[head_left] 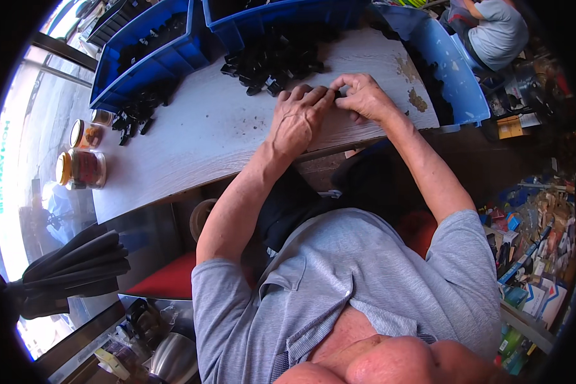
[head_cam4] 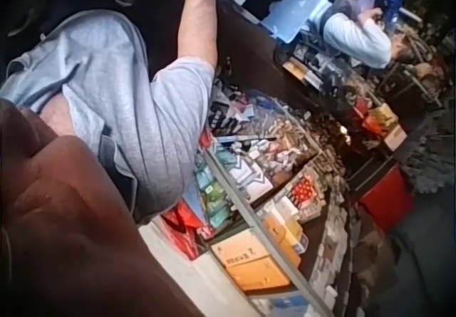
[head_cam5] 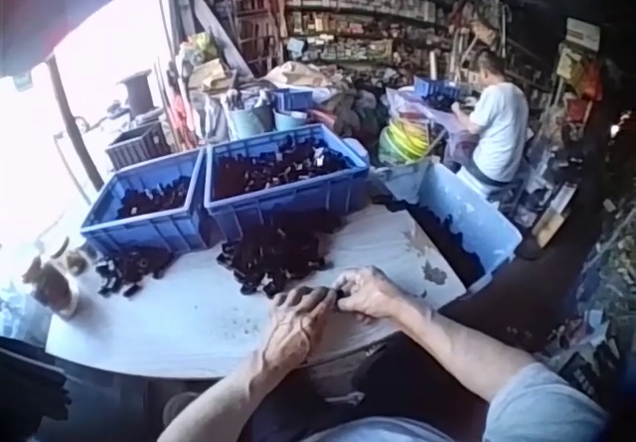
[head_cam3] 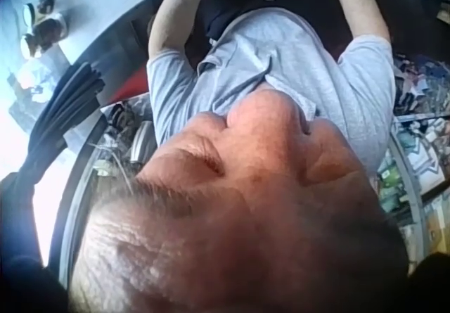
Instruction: Assembling small black components at a factory workbench.
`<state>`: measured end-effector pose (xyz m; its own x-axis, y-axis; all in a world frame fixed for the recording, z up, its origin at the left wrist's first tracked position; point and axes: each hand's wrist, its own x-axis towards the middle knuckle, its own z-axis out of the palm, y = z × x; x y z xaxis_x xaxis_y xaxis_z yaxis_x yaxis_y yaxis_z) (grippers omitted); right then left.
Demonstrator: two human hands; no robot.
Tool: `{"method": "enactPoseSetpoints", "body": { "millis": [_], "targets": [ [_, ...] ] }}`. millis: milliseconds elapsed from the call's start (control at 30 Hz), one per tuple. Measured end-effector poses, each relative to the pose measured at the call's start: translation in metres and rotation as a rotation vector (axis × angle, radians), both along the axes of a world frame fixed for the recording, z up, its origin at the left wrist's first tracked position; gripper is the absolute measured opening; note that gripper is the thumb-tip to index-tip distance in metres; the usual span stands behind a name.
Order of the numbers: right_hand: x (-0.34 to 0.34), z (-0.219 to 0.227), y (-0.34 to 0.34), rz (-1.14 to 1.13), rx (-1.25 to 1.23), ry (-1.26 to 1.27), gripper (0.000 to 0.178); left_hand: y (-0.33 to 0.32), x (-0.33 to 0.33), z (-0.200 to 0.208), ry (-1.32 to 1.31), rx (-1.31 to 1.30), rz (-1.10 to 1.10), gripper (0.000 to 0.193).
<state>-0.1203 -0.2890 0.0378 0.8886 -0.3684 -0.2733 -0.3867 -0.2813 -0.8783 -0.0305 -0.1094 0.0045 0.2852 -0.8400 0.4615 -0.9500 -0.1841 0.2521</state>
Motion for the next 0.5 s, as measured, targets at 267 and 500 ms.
{"method": "enactPoseSetpoints", "body": {
  "millis": [267, 500],
  "targets": [
    [-0.004, 0.002, -0.010, -0.032, 0.117, -0.009, 0.030, 0.012, -0.004, 0.000, 0.134, -0.181, 0.024, 0.046],
    [-0.018, -0.003, -0.116, -0.660, 0.195, -0.255, 0.036, 0.010, -0.002, 0.002, 0.133, -0.145, 0.068, 0.028]
  ]
}}
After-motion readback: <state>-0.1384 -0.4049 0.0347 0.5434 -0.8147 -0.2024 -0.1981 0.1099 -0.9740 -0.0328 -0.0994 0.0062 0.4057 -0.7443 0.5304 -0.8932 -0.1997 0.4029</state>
